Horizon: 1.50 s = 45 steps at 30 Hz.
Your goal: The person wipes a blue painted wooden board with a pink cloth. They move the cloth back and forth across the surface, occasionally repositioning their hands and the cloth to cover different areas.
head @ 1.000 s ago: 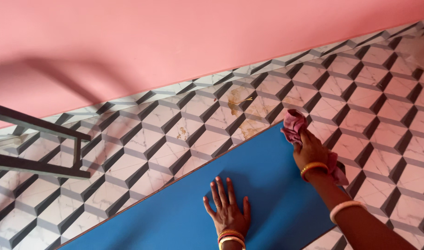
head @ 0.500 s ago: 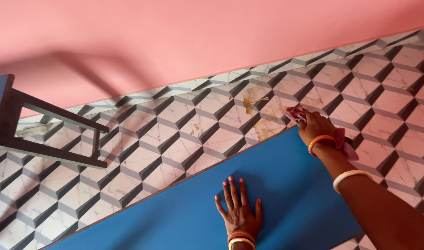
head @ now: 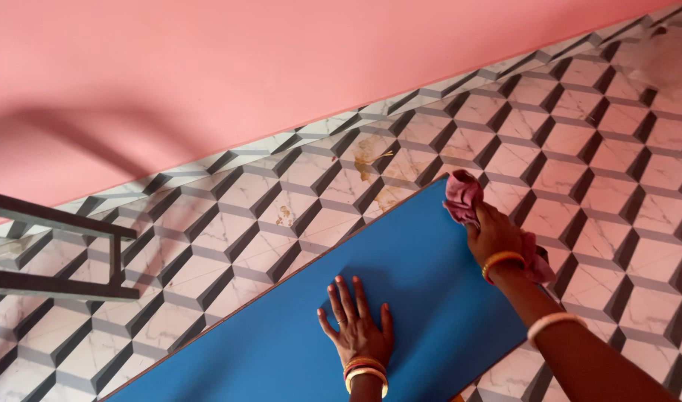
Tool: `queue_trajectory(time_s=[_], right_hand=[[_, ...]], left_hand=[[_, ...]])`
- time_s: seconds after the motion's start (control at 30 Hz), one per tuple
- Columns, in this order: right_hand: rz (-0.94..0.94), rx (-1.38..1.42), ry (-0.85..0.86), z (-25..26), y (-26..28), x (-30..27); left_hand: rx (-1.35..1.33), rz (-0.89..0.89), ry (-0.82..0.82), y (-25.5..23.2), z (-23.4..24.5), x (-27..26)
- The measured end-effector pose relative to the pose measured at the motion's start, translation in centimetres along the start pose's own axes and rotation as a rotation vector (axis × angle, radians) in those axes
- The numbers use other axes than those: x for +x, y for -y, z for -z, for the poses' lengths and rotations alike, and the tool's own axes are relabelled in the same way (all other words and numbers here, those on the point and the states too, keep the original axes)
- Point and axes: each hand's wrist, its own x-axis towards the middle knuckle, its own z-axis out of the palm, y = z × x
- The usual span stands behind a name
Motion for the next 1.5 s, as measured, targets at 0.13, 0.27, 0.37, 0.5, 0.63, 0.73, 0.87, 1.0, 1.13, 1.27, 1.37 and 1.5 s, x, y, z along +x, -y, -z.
queue_trajectory(time_s=[0.13,0.27,0.37,0.5,0.63,0.73,0.87,1.0,1.13,1.27,1.37,1.5], right_hand=[[-0.102,-0.038,0.085,1.4,-1.6,-3.8],[-0.191,-0.084,0.108,2.3,-2.4,-7.0],[-0.208,-0.103,0.09,2.0,-2.5,-8.1],[-0.225,-0.151,0.099,0.9,-2.3,-6.9],[-0.172,-0.1,0.058,0.2,-1.3,-5.1],[-0.106,-0.034,-0.009,-0.2,0.3,-2.8],[-0.094,-0.028,-0.027,-1.2,3.0,0.7],[-0.079,-0.016,-0.043,-2.1,5.4,4.6],[-0.024,0.005,0.025,-2.1,6.7,8.1],[-0.032,-0.061,0.166,-1.6,7.6,9.5],[-0.01,-0.073,0.158,-1.3,7.4,9.0],[0.049,-0.06,0.035,-1.1,6.8,7.3]], left_hand=[[0.002,-0.01,-0.009,0.4,0.0,0.1],[-0.004,-0.008,-0.011,0.1,0.0,0.3],[-0.008,-0.003,-0.002,0.3,0.1,0.0],[0.006,-0.004,0.009,0.2,0.1,0.3],[-0.007,0.008,0.022,0.0,0.3,0.0],[0.008,0.003,0.024,0.1,0.4,0.2],[0.012,-0.006,0.017,0.3,0.4,0.2],[0.01,0.002,0.047,0.4,0.3,0.2],[0.005,0.007,0.054,0.5,0.3,0.1],[-0.003,0.017,0.053,0.5,0.4,0.2],[-0.001,0.014,0.054,0.5,0.3,0.1],[0.009,0.013,0.05,0.8,0.3,0.2]])
